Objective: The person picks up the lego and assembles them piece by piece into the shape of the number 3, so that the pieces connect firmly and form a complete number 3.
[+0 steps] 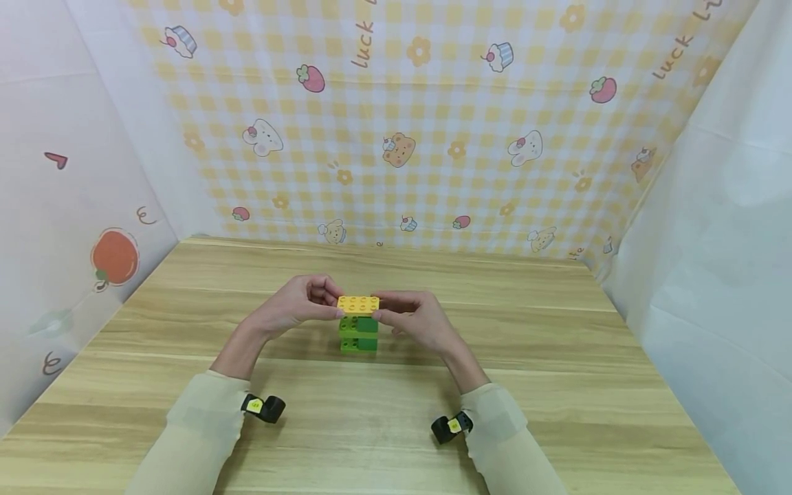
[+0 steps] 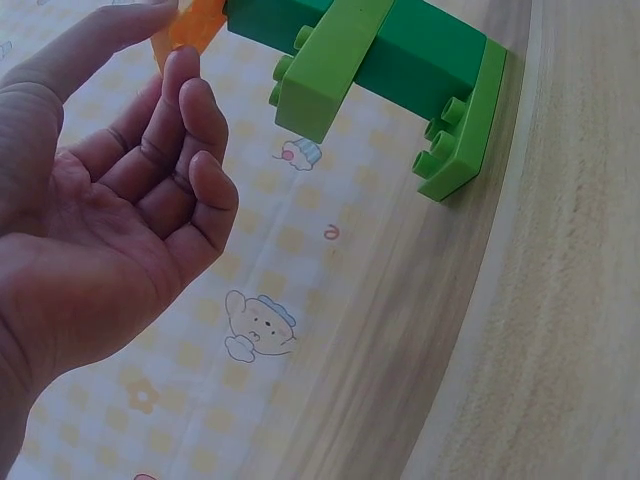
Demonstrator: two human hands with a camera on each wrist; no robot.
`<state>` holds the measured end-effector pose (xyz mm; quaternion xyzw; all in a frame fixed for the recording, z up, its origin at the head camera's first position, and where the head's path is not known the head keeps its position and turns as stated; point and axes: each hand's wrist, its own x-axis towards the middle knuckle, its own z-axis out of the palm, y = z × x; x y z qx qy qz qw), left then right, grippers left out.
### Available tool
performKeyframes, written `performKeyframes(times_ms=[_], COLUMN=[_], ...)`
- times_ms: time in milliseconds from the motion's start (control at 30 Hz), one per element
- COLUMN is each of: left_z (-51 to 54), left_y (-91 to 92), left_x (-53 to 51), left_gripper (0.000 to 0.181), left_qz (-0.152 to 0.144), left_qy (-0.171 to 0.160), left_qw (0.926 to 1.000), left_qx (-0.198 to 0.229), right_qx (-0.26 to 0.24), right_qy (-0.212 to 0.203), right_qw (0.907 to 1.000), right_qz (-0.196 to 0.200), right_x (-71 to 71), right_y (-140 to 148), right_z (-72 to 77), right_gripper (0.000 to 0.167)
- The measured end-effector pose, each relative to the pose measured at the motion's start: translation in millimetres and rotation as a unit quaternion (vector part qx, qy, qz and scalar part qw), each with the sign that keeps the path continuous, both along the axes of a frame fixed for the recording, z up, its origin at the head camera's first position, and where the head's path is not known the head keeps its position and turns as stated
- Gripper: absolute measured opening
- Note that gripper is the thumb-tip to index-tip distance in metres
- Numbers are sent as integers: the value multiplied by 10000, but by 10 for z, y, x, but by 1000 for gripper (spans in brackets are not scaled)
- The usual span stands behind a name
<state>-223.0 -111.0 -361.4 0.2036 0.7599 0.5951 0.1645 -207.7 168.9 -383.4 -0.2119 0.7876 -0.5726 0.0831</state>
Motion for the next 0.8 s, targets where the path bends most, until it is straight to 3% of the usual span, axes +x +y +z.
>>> performKeyframes(times_ms=[800], left_z=[-27], left_y=[-13], left_x=[-14], left_gripper=[29], left_qz=[-85], left_qy=[43], left_qw=[10000], left_qx=[28], right_qx=[160], right_qy=[62], right_qw=[9998], right_qz=[-91], right_x=[14], right_y=[-10], right_z=[28], right_gripper=[38])
